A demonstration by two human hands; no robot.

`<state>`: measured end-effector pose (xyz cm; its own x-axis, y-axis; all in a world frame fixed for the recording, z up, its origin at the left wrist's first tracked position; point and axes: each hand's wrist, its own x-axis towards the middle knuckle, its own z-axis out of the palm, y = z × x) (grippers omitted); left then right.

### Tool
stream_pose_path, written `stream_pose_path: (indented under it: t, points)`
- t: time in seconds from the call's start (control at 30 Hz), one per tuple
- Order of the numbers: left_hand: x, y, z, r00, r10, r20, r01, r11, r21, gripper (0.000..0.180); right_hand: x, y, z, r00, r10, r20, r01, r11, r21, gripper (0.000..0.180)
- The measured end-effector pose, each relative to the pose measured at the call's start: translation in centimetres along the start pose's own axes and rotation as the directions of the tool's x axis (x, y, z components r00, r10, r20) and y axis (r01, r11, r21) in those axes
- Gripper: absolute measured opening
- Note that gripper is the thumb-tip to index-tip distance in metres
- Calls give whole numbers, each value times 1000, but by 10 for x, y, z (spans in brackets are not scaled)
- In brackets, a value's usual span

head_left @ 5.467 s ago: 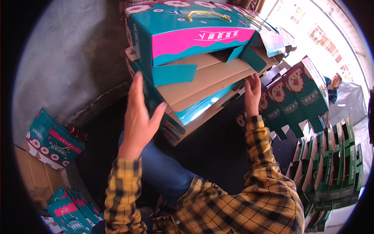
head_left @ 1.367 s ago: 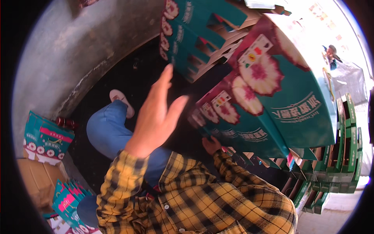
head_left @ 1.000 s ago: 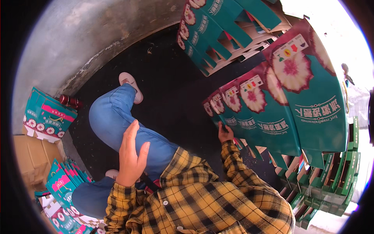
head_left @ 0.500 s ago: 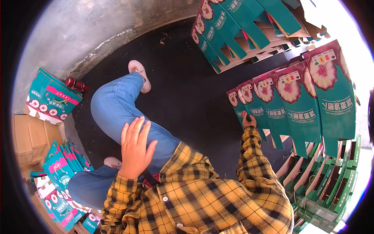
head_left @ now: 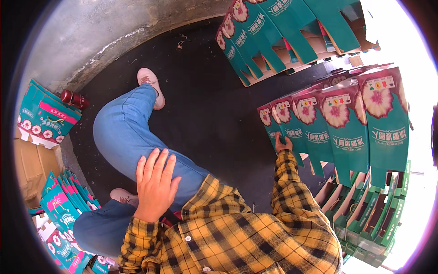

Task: The recorder is manually folding and assembling cardboard product boxes from flat templates.

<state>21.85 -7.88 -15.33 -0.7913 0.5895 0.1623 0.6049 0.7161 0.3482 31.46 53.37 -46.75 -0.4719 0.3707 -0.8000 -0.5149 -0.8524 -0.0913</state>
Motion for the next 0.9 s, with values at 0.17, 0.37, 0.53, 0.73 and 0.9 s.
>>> stream_pose_path:
  t: [0.17,0.37,0.53,0.73,0.9]
  points:
    - [2,-6,14,999,46,-20,-45,998,52,57,-5,-6,-7,998,56,-24,-60,980,-187,52]
    - [5,-12,27,990,127,-54,-115,975,190,41,-44,133,-35,994,99,-39,-75,395,-915,44]
    - [11,-13,33,974,187,-125,-156,963,218,37,-157,296,1,890,454,-37,59,-197,-979,61]
    - [20,-13,40,951,211,-225,-171,968,184,31,-254,367,52,646,740,185,542,-274,-794,66]
    - [5,-26,30,948,155,-277,-122,984,133,27,-278,399,54,597,762,252,628,-248,-738,56]
